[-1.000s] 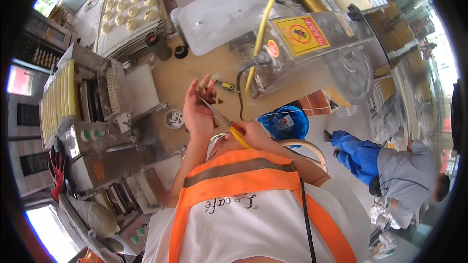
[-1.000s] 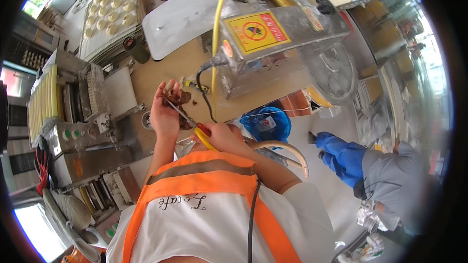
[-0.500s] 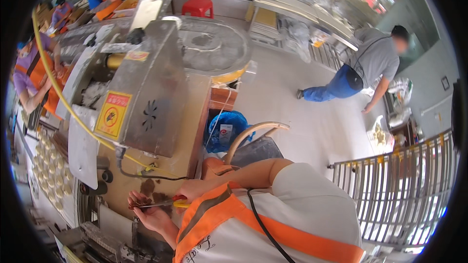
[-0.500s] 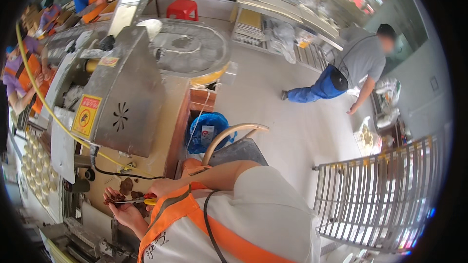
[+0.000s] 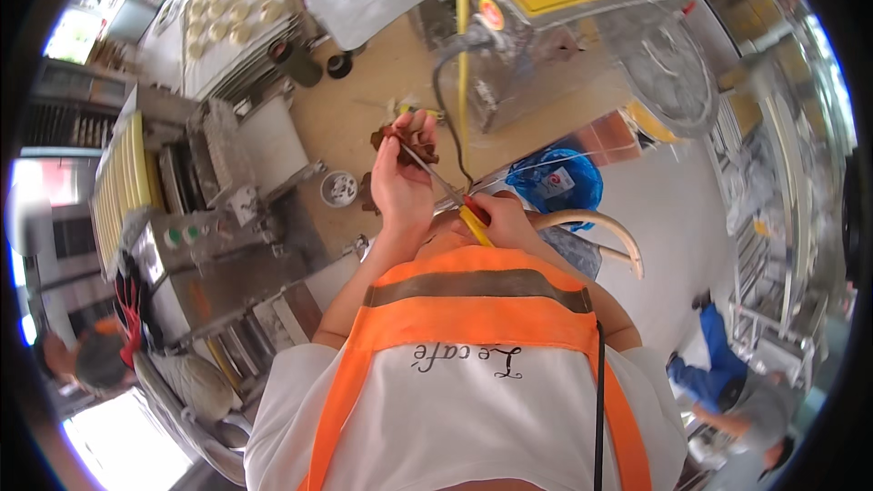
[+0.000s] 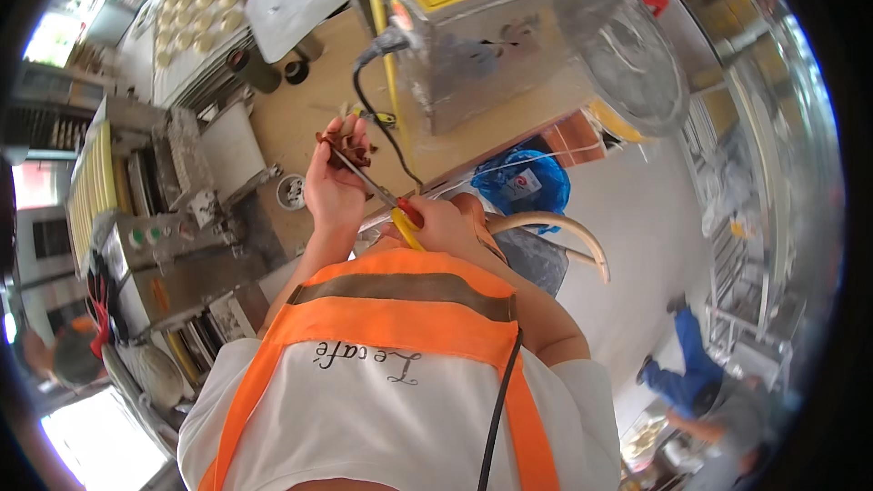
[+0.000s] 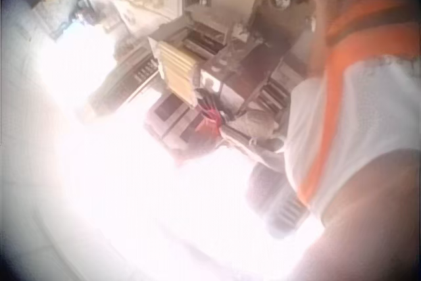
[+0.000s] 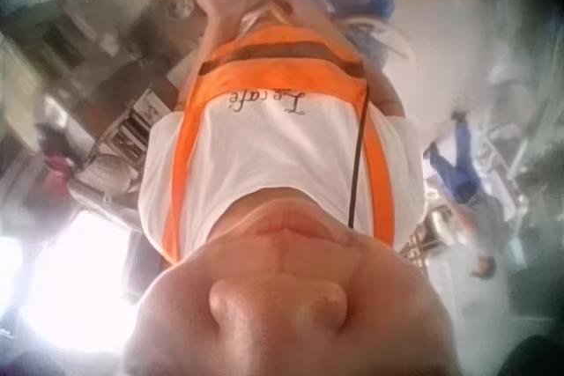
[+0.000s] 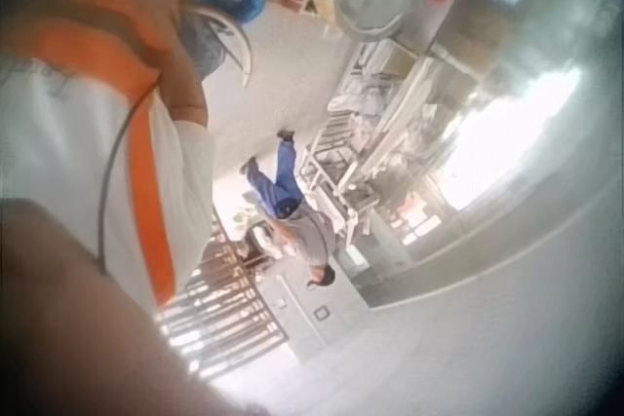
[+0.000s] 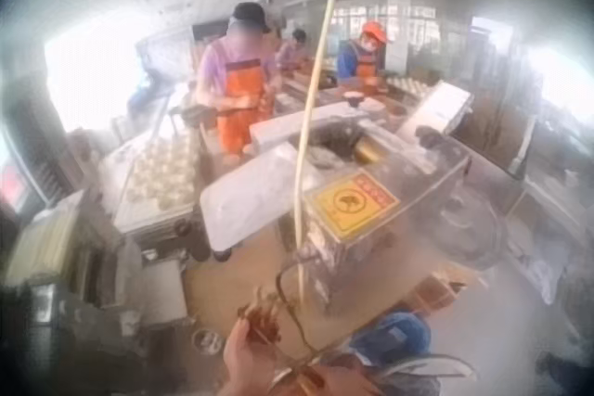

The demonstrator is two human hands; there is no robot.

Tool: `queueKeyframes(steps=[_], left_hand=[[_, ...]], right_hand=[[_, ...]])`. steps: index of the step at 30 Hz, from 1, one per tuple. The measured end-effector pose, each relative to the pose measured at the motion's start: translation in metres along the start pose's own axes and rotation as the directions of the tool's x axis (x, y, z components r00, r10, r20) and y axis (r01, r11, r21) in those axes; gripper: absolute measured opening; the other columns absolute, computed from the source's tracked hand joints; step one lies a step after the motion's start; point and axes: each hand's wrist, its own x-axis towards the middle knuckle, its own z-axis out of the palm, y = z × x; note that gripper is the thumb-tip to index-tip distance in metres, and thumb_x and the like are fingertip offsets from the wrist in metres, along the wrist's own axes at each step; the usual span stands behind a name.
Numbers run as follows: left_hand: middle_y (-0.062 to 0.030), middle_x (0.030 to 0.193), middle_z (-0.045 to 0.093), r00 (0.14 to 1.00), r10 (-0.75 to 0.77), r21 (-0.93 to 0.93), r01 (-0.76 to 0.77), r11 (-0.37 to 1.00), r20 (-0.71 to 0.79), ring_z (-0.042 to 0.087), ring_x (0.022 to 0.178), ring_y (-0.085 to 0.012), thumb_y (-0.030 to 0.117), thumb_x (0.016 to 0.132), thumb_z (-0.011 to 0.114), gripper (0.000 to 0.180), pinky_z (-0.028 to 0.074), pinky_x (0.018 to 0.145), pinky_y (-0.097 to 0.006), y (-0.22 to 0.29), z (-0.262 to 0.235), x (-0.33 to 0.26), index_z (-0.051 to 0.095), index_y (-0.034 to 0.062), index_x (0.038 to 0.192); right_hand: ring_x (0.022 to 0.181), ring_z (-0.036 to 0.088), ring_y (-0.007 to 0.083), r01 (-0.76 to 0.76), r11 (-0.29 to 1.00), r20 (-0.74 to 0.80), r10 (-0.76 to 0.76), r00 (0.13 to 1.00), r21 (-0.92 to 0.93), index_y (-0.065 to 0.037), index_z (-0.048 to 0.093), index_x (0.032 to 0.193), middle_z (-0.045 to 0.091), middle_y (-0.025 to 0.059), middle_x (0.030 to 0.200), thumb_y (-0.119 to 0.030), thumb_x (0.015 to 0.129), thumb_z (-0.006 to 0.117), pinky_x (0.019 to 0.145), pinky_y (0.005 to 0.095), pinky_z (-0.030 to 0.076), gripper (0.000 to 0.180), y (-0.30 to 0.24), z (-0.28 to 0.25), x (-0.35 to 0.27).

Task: The person uses yellow-handled scissors to cut small pieces of a dark brown food item over a small metal bowl. The person repeatedly picks up pieces, cuts them, and drops them into the bowl.

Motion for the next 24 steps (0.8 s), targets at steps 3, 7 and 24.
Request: queueKeyframes(steps=[3, 7, 24], left_hand=[[-0.017, 0.122, 0.049, 0.999, 0.045, 0.005, -0.045, 0.999, -0.01, 0.047, 0.115, -0.0288, 0.017, 0.093, 0.032, 0.034, 0.039, 0.096, -0.036, 0.001, 0.0, -0.004, 0.046, -0.0031, 0.117], [-0.0174, 0.122, 0.049, 0.997, 0.068, -0.019, -0.069, 0.997, -0.045, 0.048, 0.115, -0.0291, 0.016, 0.093, 0.032, 0.035, 0.038, 0.097, -0.036, 0.001, -0.003, -0.004, 0.044, -0.004, 0.118], [-0.0201, 0.118, 0.051, 0.984, 0.142, -0.005, -0.143, 0.99, -0.107, 0.052, 0.109, -0.0277, 0.017, 0.093, 0.037, 0.038, 0.04, 0.095, -0.035, 0.005, -0.006, -0.002, 0.042, -0.0073, 0.121]], right_hand=[[0.065, 0.052, 0.029, 0.049, 0.999, 0.026, -0.049, 0.998, -0.02, -0.004, 0.058, 0.083, 0.055, 0.0136, 0.069, -0.036, 0.071, 0.072, 0.056, 0.0346, 0.04, 0.037, 0.009, 0.001, 0.003], [0.066, 0.059, 0.0272, 0.095, 0.991, 0.048, -0.09, 0.995, -0.093, -0.004, 0.059, 0.092, 0.06, 0.0131, 0.072, -0.048, 0.071, 0.069, 0.059, 0.0318, 0.045, 0.05, 0.015, 0.002, 0.01], [0.062, 0.056, 0.0196, -0.022, 0.998, 0.159, 0.03, 0.987, -0.054, 0.001, 0.058, 0.091, 0.059, 0.0128, 0.071, -0.025, 0.075, 0.072, 0.056, 0.0293, 0.043, 0.033, 0.006, 0.007, 0.032]])
